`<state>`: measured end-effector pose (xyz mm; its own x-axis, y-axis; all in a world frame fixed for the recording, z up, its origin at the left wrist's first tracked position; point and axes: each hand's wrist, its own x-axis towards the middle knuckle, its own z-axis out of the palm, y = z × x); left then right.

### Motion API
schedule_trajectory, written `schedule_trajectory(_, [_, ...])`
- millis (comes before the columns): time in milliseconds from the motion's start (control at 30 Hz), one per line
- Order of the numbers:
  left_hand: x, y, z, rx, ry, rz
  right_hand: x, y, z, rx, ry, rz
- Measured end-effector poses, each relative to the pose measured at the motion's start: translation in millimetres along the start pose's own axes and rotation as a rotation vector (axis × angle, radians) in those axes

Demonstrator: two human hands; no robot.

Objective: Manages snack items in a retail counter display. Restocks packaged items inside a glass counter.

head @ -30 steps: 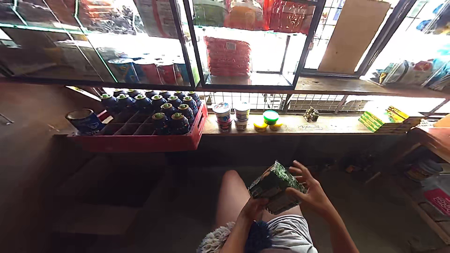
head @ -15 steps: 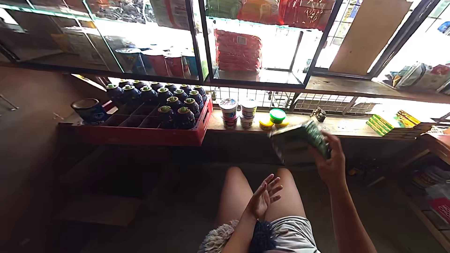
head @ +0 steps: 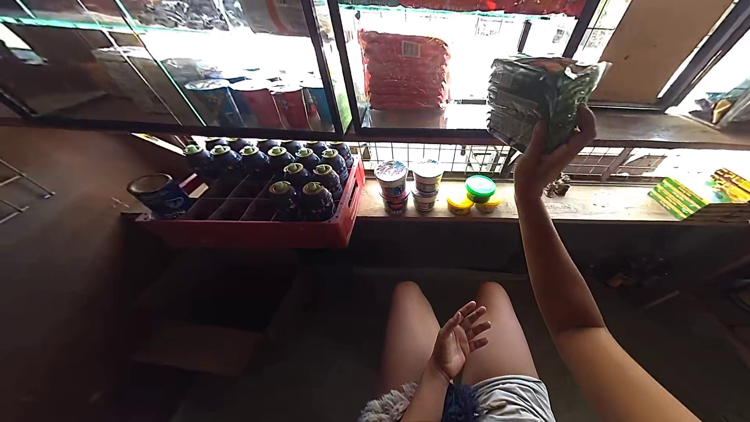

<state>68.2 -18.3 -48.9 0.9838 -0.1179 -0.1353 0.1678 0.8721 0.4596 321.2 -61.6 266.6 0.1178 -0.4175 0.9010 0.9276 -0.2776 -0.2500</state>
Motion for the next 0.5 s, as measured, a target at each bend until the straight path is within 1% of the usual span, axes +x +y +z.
schedule_trajectory(167, [1.9,-1.9,-1.9,0.004,0.021,-0.022,0.4,21.1,47.1,-0.027,0.010,0.100])
schedule_trajectory(233, [1.9,-2.7,-1.6,0.002,0.032,-0.023,2.3,29.6,63.5,-0.059,-0.029,0.114])
schedule_trajectory(367, [4.6,-4.5,-3.3,-0.033,0.025,-0.020,1.3,55.2,90.2,-0.032,-0.231,0.207])
schedule_trajectory(433, [6.0,-6.2,-6.0,-0.058,0.025,-0.022,0.2,72.4,99.6,-0.010,-0.336,0.329])
schedule_trajectory(500, [7.9,-7.1,-7.4,-0.075,0.042,-0.021,6.3,77.6,102.2,-0.074,-0.421,0.424])
